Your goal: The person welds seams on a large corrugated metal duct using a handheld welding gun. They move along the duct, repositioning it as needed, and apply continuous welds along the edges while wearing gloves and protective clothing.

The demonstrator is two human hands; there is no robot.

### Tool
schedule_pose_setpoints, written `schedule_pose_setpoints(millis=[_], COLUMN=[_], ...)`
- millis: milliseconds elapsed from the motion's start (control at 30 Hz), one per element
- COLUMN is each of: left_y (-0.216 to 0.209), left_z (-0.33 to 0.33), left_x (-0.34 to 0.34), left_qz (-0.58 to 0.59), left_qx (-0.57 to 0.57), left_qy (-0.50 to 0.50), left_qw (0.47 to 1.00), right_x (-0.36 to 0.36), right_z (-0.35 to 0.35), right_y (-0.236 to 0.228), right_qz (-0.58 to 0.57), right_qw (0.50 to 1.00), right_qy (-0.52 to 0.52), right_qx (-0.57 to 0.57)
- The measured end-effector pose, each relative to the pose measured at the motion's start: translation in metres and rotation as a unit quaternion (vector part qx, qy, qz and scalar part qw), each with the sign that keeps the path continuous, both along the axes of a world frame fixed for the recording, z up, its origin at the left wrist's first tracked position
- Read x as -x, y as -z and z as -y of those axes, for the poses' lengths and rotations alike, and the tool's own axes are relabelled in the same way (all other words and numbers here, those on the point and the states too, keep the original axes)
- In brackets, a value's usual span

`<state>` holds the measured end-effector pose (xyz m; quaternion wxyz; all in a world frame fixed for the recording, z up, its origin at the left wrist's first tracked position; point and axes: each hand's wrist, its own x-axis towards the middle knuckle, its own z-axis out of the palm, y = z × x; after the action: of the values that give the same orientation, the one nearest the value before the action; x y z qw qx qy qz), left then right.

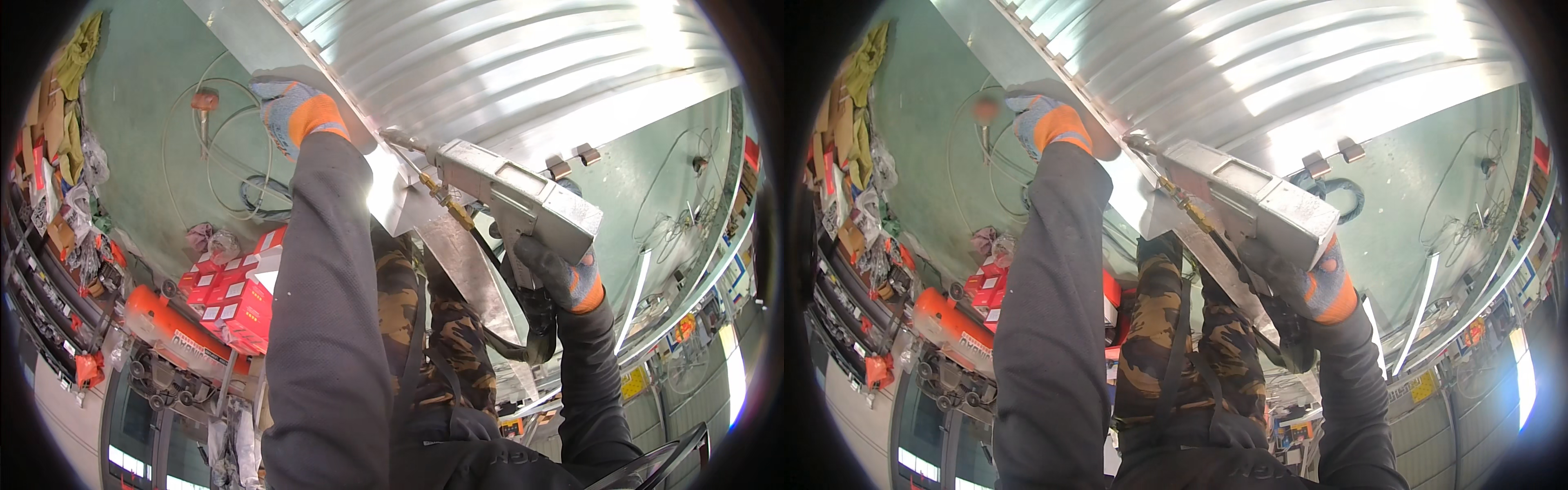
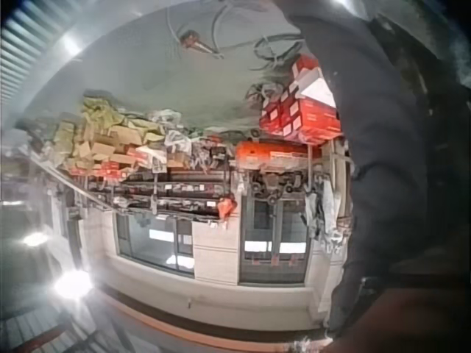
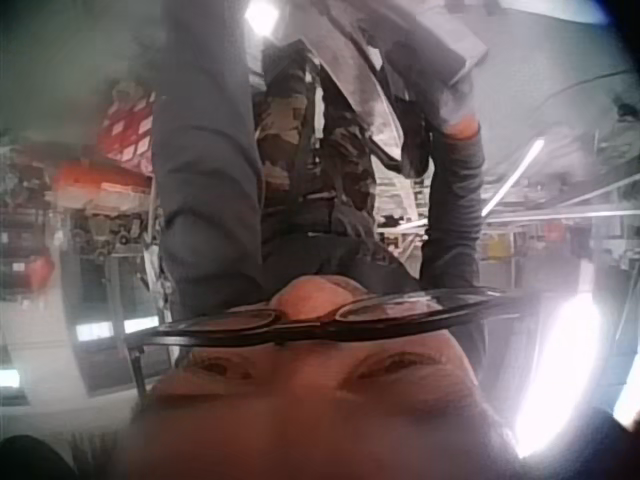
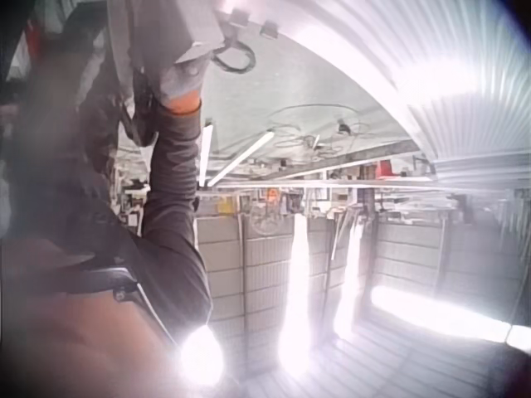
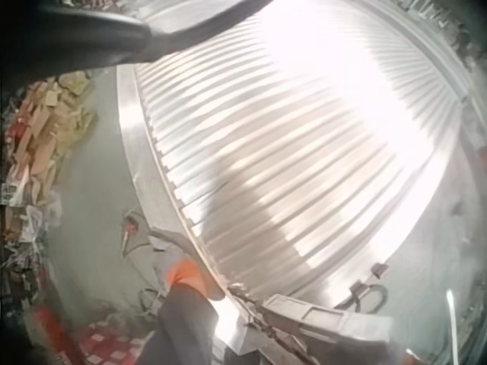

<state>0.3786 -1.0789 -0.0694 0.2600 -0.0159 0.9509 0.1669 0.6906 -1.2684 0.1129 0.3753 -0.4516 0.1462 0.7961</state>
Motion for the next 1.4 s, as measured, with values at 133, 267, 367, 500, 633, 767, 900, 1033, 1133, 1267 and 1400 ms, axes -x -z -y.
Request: schedule_pose_setpoints(millis=[133,267,367,500,633,767,900,1033,1133,1267,1400], left_y=[-0.049,0.010,0.027,0.022,-0.017,0.034,0.023,-0.004,-0.020,-0.035,-0.034], left_z=[-0.008,0.006,0.007,0.006,0.001,0.006,0.005,0.003,0.003,0.004,0.006], left_x=[-0.039,0.002,0.010,0.006,-0.025,0.015,0.004,-0.002,-0.009,-0.019,-0.020], left_qz=[-0.029,-0.001,0.036,0.051,-0.010,0.016,-0.007,-0.106,-0.141,-0.141,-0.135], left_qx=[0.025,-0.007,-0.024,-0.021,0.049,0.052,0.174,0.459,0.492,0.479,0.461], left_qy=[0.042,0.044,0.011,0.003,0.076,0.051,0.274,0.689,0.758,0.770,0.763], left_qw=[0.998,0.999,0.999,0.998,0.996,0.997,0.946,0.551,0.405,0.397,0.432], right_x=[-0.004,0.005,0.009,0.011,0.005,0.008,0.005,0.000,0.007,0.001,0.003], right_z=[0.001,-0.010,-0.011,-0.013,-0.006,-0.011,-0.001,0.008,0.001,0.008,0.003], right_y=[0.000,-0.008,-0.014,-0.015,-0.011,-0.009,0.003,0.012,0.000,0.006,-0.006], right_qz=[0.010,0.089,0.139,0.215,0.157,0.129,-0.057,-0.181,0.017,-0.109,-0.016], right_qw=[1.000,0.989,0.982,0.949,0.980,0.982,0.998,0.976,1.000,0.991,0.999], right_qy=[0.011,-0.090,-0.111,-0.203,-0.122,-0.137,0.023,0.113,-0.007,0.074,0.006], right_qx=[0.006,-0.073,-0.057,-0.108,-0.003,-0.003,-0.013,0.044,0.001,0.032,0.032])
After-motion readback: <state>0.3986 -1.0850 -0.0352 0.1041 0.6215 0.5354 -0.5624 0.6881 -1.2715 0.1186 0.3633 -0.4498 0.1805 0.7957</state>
